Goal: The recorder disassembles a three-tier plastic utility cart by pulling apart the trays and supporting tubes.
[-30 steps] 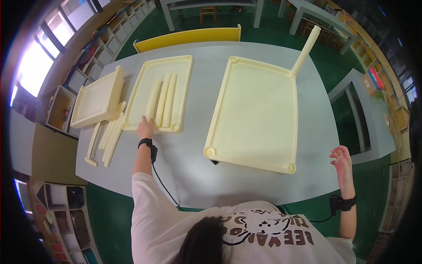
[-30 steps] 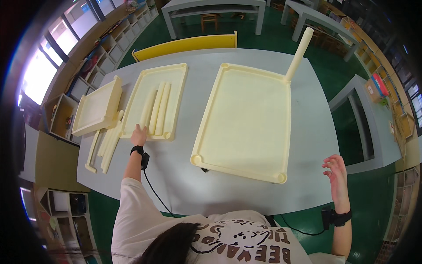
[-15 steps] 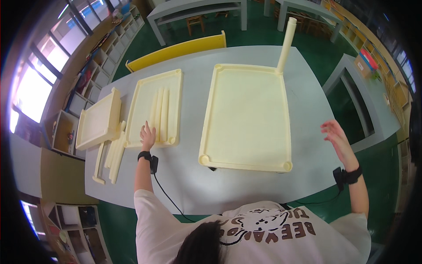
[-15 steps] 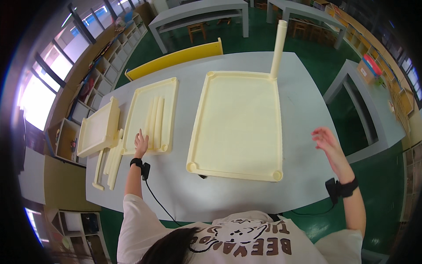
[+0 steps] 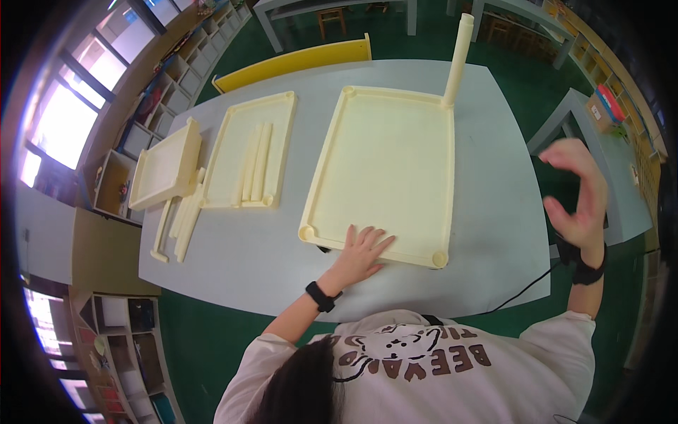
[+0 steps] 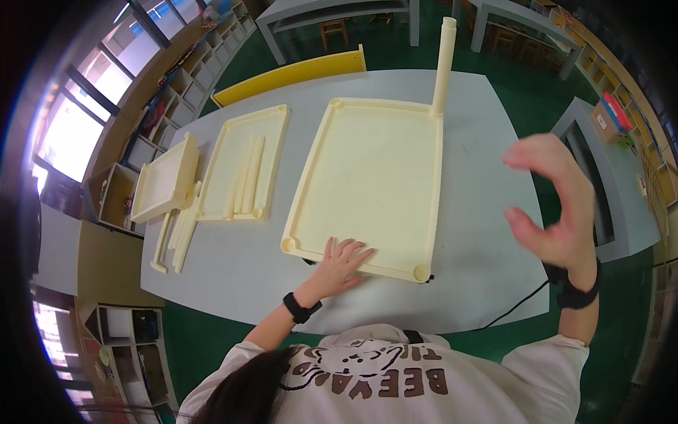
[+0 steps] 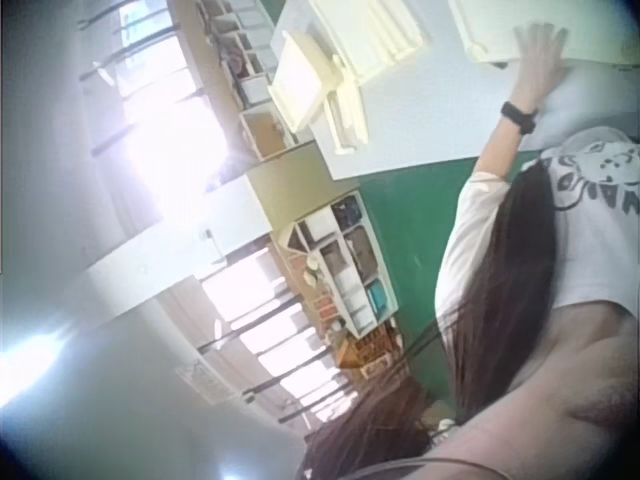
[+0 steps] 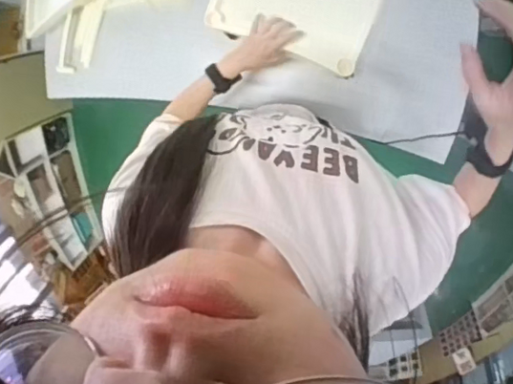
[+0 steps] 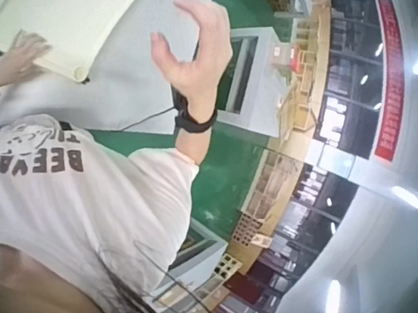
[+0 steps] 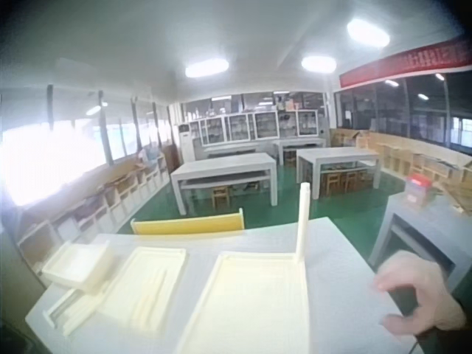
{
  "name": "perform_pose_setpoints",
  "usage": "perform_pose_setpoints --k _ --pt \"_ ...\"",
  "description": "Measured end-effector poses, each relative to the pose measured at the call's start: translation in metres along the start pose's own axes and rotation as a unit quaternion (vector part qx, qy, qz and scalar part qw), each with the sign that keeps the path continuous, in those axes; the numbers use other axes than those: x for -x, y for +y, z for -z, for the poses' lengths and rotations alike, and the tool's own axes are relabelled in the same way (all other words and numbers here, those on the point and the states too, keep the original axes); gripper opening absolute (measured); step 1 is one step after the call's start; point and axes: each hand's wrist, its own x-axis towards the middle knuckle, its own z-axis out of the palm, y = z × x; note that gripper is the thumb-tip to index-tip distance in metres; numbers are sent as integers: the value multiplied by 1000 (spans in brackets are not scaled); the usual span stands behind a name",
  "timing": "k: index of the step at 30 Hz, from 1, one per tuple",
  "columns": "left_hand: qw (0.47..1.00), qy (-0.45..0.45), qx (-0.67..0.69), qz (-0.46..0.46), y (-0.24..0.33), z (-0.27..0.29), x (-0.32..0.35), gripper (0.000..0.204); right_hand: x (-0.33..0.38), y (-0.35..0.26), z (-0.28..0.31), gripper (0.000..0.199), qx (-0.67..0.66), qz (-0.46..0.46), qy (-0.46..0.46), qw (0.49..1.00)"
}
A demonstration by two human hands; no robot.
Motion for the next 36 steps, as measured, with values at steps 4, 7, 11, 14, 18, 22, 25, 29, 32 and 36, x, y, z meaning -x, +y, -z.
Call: perform_pose_setpoints --k 4,7,11,14,18,22,25,29,32,36 --pt "997 61 32 -24 19 -24 -18 42 -4 41 -1 31 -45 -125 -26 991" --pt "992 79 92 -19 21 -33 -18 30 -14 76 2 22 -81 -139 2 987" --pt "987 63 145 8 17 -25 -3 23 -24 130 -8 30 4 -138 -33 990" --pt "988 57 142 3 7 -16 8 24 -20 183 -25 48 -11 -226 -10 974" --pt "988 15 152 6 -14 -4 25 24 -21 246 -55 82 56 -264 148 951" --pt "982 -46 178 47 -37 5 59 22 -43 222 -102 83 -225 -289 122 922" --pt "987 -64 140 47 -44 16 68 24 -40 222 -118 55 -279 -298 150 900" --pt "991 -8 104 81 -43 17 80 32 -32 204 -125 24 -323 -356 265 836" --pt "981 46 145 118 -47 7 92 32 -18 187 -116 24 -336 -349 300 822" --pt "973 108 167 114 -55 -5 101 32 16 166 -92 20 -344 -357 311 811"
